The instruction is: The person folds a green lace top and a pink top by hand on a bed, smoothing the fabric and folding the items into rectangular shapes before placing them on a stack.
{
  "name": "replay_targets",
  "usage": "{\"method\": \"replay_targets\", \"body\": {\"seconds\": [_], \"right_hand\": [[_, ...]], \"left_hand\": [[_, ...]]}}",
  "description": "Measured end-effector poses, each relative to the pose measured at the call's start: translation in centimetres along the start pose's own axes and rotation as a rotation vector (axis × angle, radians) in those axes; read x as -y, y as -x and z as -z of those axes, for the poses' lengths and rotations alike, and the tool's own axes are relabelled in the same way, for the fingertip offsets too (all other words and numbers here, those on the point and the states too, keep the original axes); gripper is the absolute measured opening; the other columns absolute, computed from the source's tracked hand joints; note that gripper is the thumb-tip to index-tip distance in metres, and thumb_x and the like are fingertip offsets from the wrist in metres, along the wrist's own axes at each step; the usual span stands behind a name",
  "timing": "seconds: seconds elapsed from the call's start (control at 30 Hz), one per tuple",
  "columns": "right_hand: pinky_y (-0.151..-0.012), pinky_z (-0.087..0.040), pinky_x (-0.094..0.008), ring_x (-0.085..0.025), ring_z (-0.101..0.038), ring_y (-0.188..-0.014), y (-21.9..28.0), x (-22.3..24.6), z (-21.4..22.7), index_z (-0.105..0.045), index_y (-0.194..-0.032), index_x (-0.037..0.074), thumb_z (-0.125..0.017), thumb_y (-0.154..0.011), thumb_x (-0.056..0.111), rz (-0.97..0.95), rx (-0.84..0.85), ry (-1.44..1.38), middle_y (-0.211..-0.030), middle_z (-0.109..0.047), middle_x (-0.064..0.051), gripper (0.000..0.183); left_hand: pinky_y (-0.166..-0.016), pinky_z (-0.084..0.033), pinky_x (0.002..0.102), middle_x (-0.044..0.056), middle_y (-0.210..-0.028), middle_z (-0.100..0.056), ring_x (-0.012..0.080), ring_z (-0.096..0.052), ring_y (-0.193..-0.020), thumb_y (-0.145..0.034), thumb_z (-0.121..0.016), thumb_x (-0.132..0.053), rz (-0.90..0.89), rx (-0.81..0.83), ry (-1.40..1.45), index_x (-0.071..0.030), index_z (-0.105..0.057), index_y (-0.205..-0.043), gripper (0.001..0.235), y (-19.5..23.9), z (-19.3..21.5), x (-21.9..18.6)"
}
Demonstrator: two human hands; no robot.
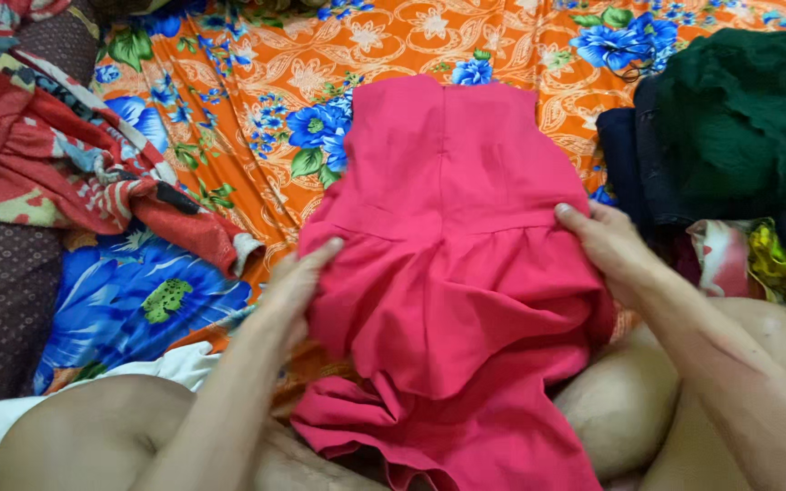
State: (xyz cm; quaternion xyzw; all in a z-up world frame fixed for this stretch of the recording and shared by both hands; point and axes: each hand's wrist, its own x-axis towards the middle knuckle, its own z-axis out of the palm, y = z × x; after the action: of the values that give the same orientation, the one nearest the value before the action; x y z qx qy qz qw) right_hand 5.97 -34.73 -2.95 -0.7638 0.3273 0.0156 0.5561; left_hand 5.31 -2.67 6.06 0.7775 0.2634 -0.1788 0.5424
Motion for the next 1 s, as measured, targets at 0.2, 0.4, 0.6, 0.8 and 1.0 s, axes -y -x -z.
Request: {"method": "replay_targets", "body": {"seconds": [0.2, 0.4, 0.6, 0.8, 1.0], "right_hand": [[-0.077, -0.054, -0.028, -0.013, -0.065, -0.086, 2.3, 0.5, 3.2, -0.067, -0.12, 0.011, -0.062, -0.1, 0.023, 0.005, 0.173, -0.237, -0.109, -0.074, -0.007, 0.024], [-0.068, -0.053, -0.031, -0.016, -0.064, -0.078, 3.2, 0.4, 3.2, -0.07, -0.109, 0.011, -0.069, -0.097, 0.022, -0.095, 0.185, -0.157, -0.098, -0.074, -0.009, 0.016], [-0.057, -0.05, -0.037, -0.025, -0.066, -0.067, 3.2, -0.2, 3.6, -0.067, -0.094, 0.014, -0.074, -0.094, 0.029, -0.309, 0.242, -0.036, -0.084, -0.073, -0.012, 0.017], [-0.06, -0.049, -0.033, -0.02, -0.065, -0.071, 3.0, 0.3, 3.1, -0.069, -0.096, 0.013, -0.071, -0.096, 0.035, -0.226, 0.106, 0.095, -0.088, -0.074, -0.01, 0.022], [-0.053, -0.043, -0.033, -0.018, -0.06, -0.065, 4.1, 0.1, 4.1, -0.065, -0.089, 0.013, -0.07, -0.095, 0.023, -0.186, 0.136, 0.103, -0.082, -0.071, -0.008, 0.013]], "left_hand": [[-0.081, -0.058, 0.035, 0.015, -0.108, -0.077, 0.0222, -0.072, -0.091, -0.09, -0.067, -0.03, 0.122, 0.135, 0.408, -0.004, -0.073, -0.114, 0.036, -2.6, 6.0, 4.3], [-0.043, -0.038, 0.03, 0.006, -0.074, -0.067, 0.016, -0.052, -0.052, -0.081, -0.073, -0.054, 0.223, 0.346, -0.732, -0.01, -0.07, -0.087, 0.045, -3.7, 8.2, 6.5], [-0.09, -0.053, 0.046, 0.02, -0.121, -0.072, 0.0391, -0.068, -0.111, -0.08, -0.064, -0.029, 0.003, 0.074, -1.107, -0.004, -0.07, -0.117, 0.045, -4.9, 6.5, 4.5], [-0.08, -0.047, 0.042, 0.006, -0.086, -0.076, 0.0242, -0.07, -0.087, -0.087, -0.058, -0.036, -0.226, -0.026, -0.477, -0.014, -0.075, -0.086, 0.028, -10.2, 0.2, 6.0], [-0.097, -0.049, 0.039, 0.019, -0.132, -0.067, 0.0354, -0.065, -0.122, -0.075, -0.065, -0.065, 0.038, 0.139, -0.634, 0.002, -0.066, -0.128, 0.085, -5.4, -1.4, 4.6]]}}
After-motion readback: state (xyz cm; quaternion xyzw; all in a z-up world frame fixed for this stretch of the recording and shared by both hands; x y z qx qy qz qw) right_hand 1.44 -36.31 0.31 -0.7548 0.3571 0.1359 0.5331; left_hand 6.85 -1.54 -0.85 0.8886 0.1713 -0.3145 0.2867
